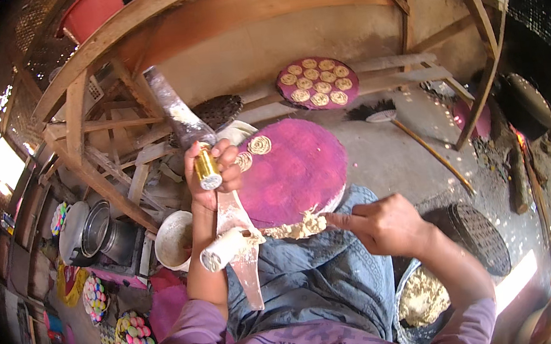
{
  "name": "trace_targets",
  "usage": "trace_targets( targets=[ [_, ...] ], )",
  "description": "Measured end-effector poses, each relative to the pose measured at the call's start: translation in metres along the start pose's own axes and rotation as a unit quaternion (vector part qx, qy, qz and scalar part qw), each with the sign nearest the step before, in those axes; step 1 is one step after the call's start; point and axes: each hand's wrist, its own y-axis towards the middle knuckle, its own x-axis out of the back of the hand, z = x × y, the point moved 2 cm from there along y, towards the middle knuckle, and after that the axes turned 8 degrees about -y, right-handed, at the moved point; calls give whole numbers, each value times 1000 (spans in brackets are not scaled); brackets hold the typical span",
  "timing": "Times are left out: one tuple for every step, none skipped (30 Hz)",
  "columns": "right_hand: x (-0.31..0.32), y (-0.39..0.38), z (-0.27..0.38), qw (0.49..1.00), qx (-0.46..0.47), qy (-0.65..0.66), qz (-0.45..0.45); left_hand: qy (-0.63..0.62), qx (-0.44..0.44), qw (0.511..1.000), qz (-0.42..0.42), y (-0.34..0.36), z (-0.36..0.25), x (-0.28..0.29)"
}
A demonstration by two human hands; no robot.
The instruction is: The person scoops dough from a bowl, loads it into a manual press, and squeezes the handle to extrude noodles onto a purple mat. They repeat this process to form multiple spiral-shaped noodle nests.
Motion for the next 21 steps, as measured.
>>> trace_targets(
  targets=[
    [-5,-2,3,1000,-15,-1,-1,-3,-31,1000,-5,-2,-10,1],
    [-11,-3,5,999,-30,12,-10,16,-59,998,-3,-3,-19,1],
    [-17,-5,6,999,-44,25,-17,34,-91,995,-22,-3,-26,-1],
    [-23,-6,7,996,-68,54,-26,29,-118,992,-29,-3,-32,-4],
    [-30,-8,8,992,-102,71,-20,30,-156,986,-44,-3,-37,-8],
    [-36,-8,9,987,-132,89,-36,47,-222,972,-59,-3,-42,-14],
    [-41,-8,10,980,-162,106,-53,83,-260,961,-42,-2,-44,-23],
    [-45,-7,11,969,-174,145,-97,113,-343,928,-91,-2,-46,-29],
    [-52,-5,11,955,-212,187,-90,122,-415,895,-108,-2,-45,-37],
    [-57,-3,12,937,-246,226,-96,145,-478,858,-121,-2,-41,-44],
    [-63,-1,12,917,-280,265,-102,170,-533,821,-111,0,-35,-51],
    [-68,2,11,908,-292,279,-110,185,-582,782,-125,1,-29,-57],
    [-73,3,11,890,-311,314,-111,199,-633,732,-154,4,-21,-61],
    [-78,3,11,871,-327,348,-114,207,-666,695,-176,7,-13,-64],
    [-83,3,11,847,-350,387,-101,228,-696,656,-181,10,-7,-67],
    [-88,2,12,841,-352,396,-104,248,-717,626,-183,14,0,-71],
    [-92,1,13,833,-357,407,-113,261,-735,606,-159,19,4,-74],
    [-95,0,14,824,-361,420,-118,277,-751,584,-133,25,9,-76],
    [-98,0,15,814,-373,426,-129,314,-766,550,-106,30,15,-78],
    [-100,-1,17,801,-405,430,-96,331,-762,547,-102,35,23,-76],
    [-97,-3,18,794,-373,467,-113,360,-739,562,-93,41,31,-72]
  ],
)
